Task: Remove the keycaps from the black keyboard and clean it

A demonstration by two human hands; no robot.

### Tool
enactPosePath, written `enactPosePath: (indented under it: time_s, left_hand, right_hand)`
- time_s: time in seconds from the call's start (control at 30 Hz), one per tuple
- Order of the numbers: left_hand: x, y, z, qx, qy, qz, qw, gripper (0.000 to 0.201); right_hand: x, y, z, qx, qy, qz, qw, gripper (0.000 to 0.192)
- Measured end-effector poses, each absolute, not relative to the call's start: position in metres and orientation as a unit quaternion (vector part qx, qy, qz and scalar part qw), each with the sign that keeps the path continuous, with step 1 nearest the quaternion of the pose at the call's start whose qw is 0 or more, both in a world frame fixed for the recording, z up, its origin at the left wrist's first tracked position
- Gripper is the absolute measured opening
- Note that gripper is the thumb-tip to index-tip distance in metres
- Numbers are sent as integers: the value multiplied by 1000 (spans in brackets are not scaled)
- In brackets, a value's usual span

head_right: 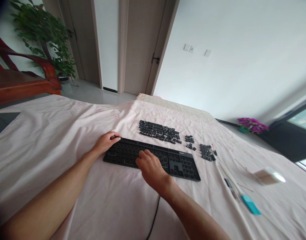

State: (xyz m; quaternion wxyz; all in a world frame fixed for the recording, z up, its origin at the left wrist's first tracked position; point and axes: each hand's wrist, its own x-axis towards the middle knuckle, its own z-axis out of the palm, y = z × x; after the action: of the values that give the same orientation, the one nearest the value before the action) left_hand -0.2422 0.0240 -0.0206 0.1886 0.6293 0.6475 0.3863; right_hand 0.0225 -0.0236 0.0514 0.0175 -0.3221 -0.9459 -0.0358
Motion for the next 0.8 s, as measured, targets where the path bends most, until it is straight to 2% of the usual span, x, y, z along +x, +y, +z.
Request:
enactPosePath:
  time_s: [0.1,0.23,0.37,0.57,0.8]
  left_hand:
    - [-242,23,-20,632,644,388,187,25]
    - [-242,22,-18,635,646,384,181,25]
    - [-242,22,-18,638,644,381,180,25]
    - [-243,23,-19,637,645,381,180,25]
    - [-243,23,-19,638,648,374,182,27]
  right_hand:
    - [38,-17,58,-347,-938,-19,12,36]
    - [52,-6,64,-381,-922,30,70,36]
    - [57,-5,59,-349,-928,76,105,33]
    - [61,-15,51,-355,-933,49,38,36]
    - [73,-18,68,-418,-905,-17,-72,32]
